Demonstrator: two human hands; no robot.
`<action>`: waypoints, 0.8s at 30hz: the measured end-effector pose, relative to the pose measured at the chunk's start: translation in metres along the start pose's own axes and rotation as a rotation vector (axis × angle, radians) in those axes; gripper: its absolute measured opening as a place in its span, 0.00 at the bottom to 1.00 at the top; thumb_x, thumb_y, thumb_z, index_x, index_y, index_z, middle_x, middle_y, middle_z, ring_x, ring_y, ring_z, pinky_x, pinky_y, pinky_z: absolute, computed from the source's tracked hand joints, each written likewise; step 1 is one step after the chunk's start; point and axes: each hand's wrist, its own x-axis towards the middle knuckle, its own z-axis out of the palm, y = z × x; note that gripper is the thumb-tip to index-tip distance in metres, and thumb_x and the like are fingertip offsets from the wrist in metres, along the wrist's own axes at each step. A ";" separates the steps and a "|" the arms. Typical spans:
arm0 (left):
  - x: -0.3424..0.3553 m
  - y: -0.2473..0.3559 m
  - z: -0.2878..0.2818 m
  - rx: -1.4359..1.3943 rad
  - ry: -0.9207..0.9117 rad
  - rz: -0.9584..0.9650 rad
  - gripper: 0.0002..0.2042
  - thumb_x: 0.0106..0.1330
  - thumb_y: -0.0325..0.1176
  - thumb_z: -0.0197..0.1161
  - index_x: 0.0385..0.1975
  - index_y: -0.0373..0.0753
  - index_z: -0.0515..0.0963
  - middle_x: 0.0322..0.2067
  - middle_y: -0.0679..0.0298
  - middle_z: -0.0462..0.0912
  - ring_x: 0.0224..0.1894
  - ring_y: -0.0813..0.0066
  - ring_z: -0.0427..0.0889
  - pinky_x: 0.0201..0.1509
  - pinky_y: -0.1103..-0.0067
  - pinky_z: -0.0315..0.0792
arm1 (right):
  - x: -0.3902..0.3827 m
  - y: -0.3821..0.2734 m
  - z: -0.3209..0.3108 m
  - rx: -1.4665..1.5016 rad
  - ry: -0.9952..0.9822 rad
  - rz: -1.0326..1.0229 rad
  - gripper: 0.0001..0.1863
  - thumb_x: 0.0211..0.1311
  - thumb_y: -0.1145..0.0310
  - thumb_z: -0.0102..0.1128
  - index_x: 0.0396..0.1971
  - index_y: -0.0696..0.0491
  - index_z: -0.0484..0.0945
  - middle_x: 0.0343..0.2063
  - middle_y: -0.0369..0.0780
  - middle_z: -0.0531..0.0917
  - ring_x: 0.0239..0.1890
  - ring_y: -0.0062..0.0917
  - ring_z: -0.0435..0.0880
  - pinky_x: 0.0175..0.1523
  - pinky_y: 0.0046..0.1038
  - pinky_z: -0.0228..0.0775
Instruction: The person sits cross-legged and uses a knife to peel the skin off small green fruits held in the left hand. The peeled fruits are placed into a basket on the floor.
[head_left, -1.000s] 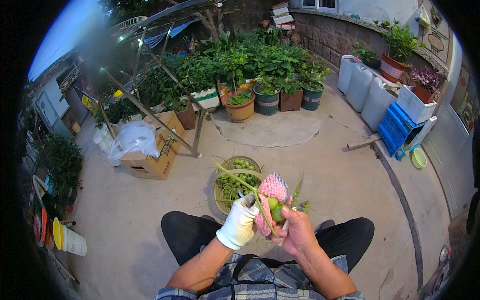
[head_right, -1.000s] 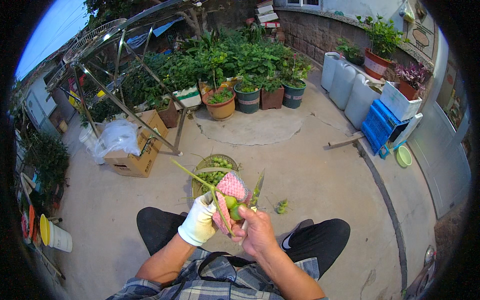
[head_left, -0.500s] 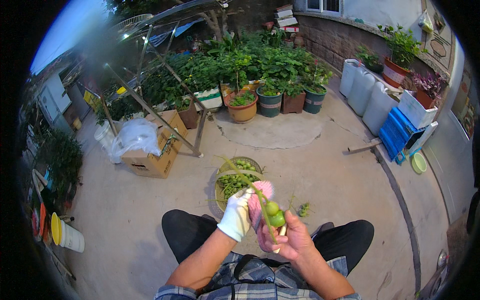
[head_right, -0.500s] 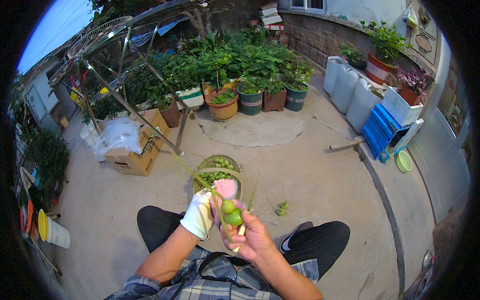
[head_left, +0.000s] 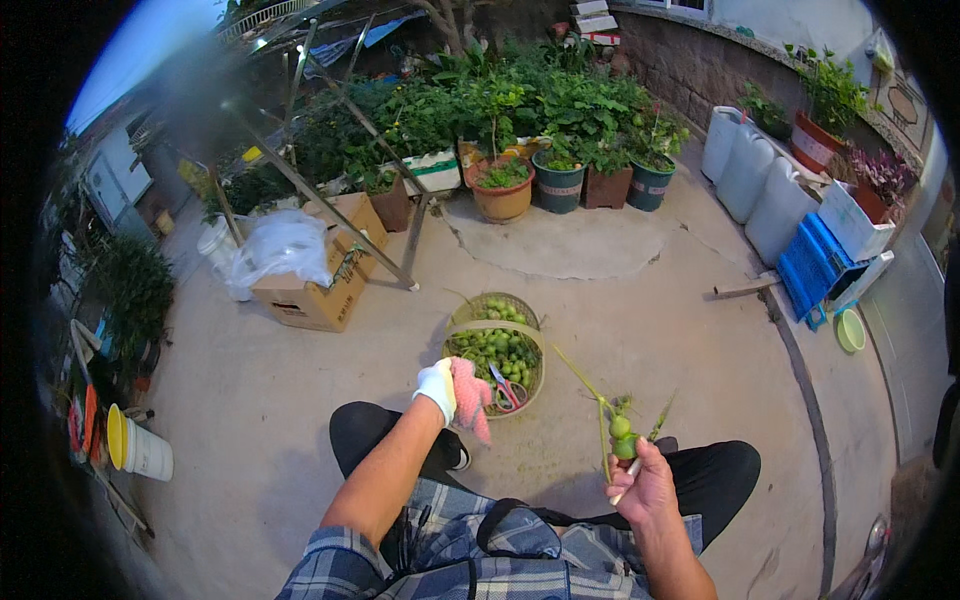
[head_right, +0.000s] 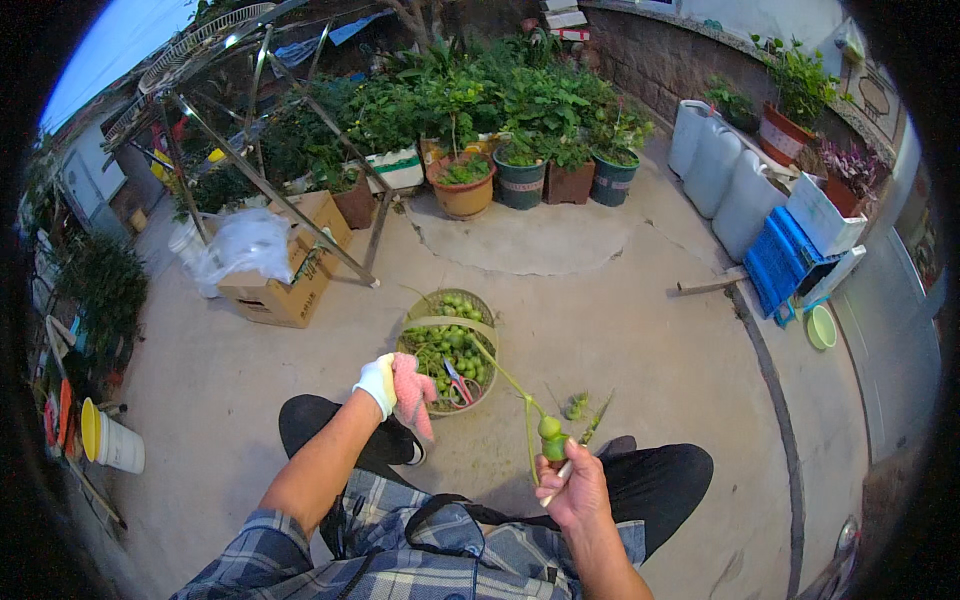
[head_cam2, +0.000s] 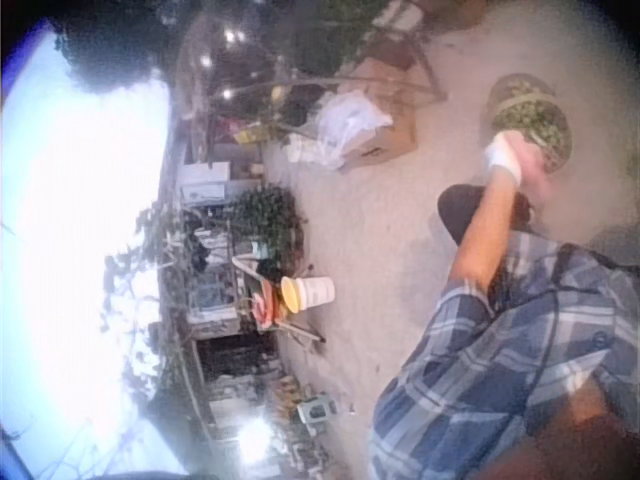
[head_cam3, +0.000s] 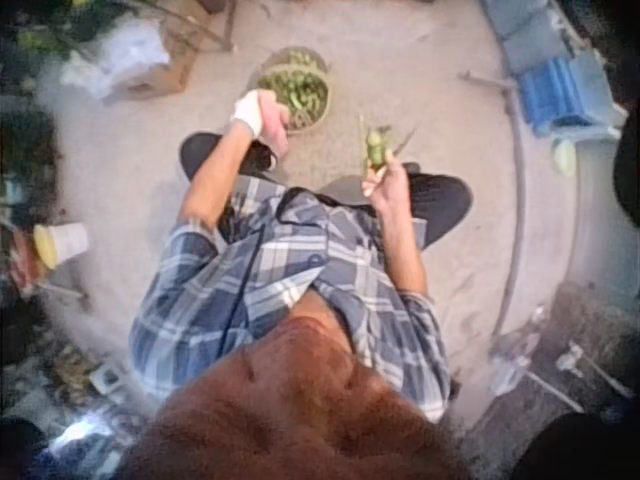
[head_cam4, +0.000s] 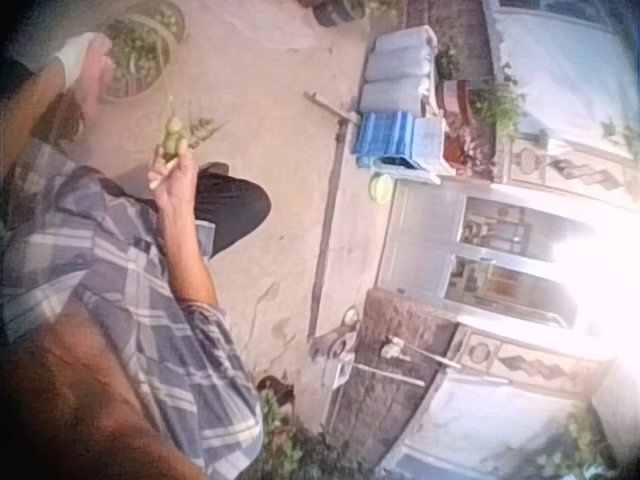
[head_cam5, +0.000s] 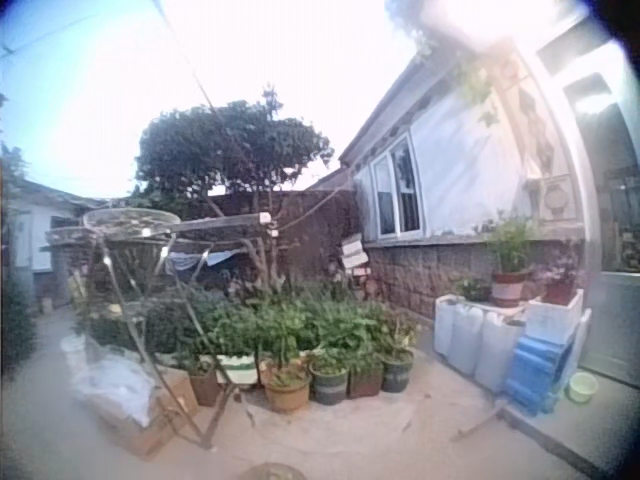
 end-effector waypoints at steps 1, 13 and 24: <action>0.009 0.002 0.004 0.028 0.008 0.039 0.10 0.67 0.37 0.63 0.36 0.34 0.80 0.34 0.53 0.85 0.33 0.63 0.81 0.35 0.64 0.75 | 0.002 0.001 0.000 -0.021 0.019 -0.001 0.23 0.61 0.49 0.68 0.45 0.52 0.79 0.28 0.39 0.81 0.19 0.15 0.67 0.24 0.23 0.62; -0.082 0.055 0.067 0.379 -0.513 0.231 0.15 0.69 0.36 0.63 0.52 0.37 0.80 0.44 0.62 0.86 0.43 0.72 0.84 0.45 0.80 0.75 | 0.035 -0.004 0.032 0.061 -0.068 -0.003 0.21 0.63 0.55 0.69 0.50 0.50 0.78 0.35 0.45 0.80 0.21 0.15 0.67 0.28 0.22 0.63; -0.255 0.035 0.109 0.337 -0.754 0.369 0.25 0.61 0.24 0.72 0.60 0.38 0.76 0.49 0.67 0.83 0.47 0.77 0.82 0.51 0.79 0.78 | 0.010 0.005 0.106 0.150 -0.320 0.040 0.30 0.63 0.38 0.65 0.51 0.48 0.78 0.31 0.32 0.79 0.21 0.16 0.67 0.28 0.23 0.61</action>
